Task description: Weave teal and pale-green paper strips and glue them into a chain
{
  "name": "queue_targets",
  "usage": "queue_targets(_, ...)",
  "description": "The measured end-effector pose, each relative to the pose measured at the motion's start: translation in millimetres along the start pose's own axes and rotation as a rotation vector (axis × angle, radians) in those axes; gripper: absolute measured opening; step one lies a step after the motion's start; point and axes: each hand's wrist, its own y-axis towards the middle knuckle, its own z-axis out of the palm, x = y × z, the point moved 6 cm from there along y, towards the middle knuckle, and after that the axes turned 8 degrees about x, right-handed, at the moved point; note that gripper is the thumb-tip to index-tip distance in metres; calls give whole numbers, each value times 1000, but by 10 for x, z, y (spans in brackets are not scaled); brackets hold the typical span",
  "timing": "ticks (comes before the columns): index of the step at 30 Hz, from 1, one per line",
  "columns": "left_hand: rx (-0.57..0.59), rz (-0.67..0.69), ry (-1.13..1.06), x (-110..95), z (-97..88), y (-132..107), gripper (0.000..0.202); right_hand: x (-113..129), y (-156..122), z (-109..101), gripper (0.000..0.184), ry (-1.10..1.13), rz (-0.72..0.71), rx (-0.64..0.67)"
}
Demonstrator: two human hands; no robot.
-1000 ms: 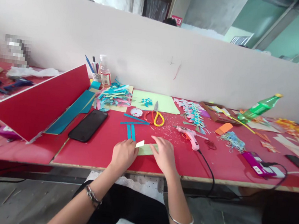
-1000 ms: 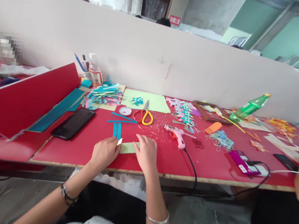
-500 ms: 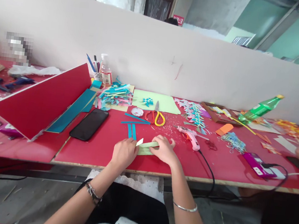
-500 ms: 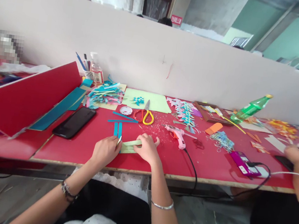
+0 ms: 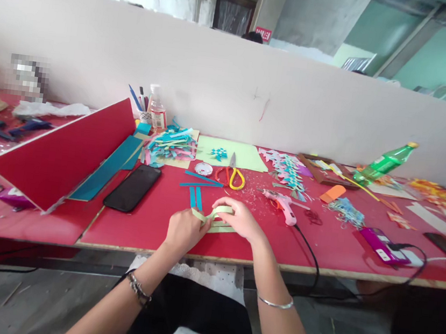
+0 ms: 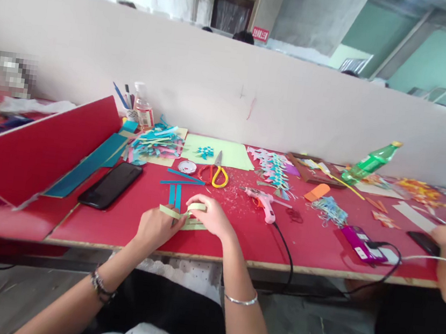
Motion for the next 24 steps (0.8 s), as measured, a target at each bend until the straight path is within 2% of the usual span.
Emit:
queue_targets(6,15,38,-26,-23,-13,39,36,-11,128,128,2,160,-61,-9)
queue_targets(12,63,5,-23,-34,15,104,37,-25,200,171,2,274,-43,12)
queue_targets(15,76,-9,-25,-31,14,126,36,-10,194,127,4,285,-70,-5)
queue_targets(18,80,-27,-26,-11,12,133,36,-47,63,-31,16,281,-132,-133)
queue_targets(21,60,-23,-22,6,16,129,36,-198,-224,-186,29,220,-143,-298)
queue_targets(24,29,-36,-15,31,26,119,36,-368,-585,-272,32,-173,13,-568)
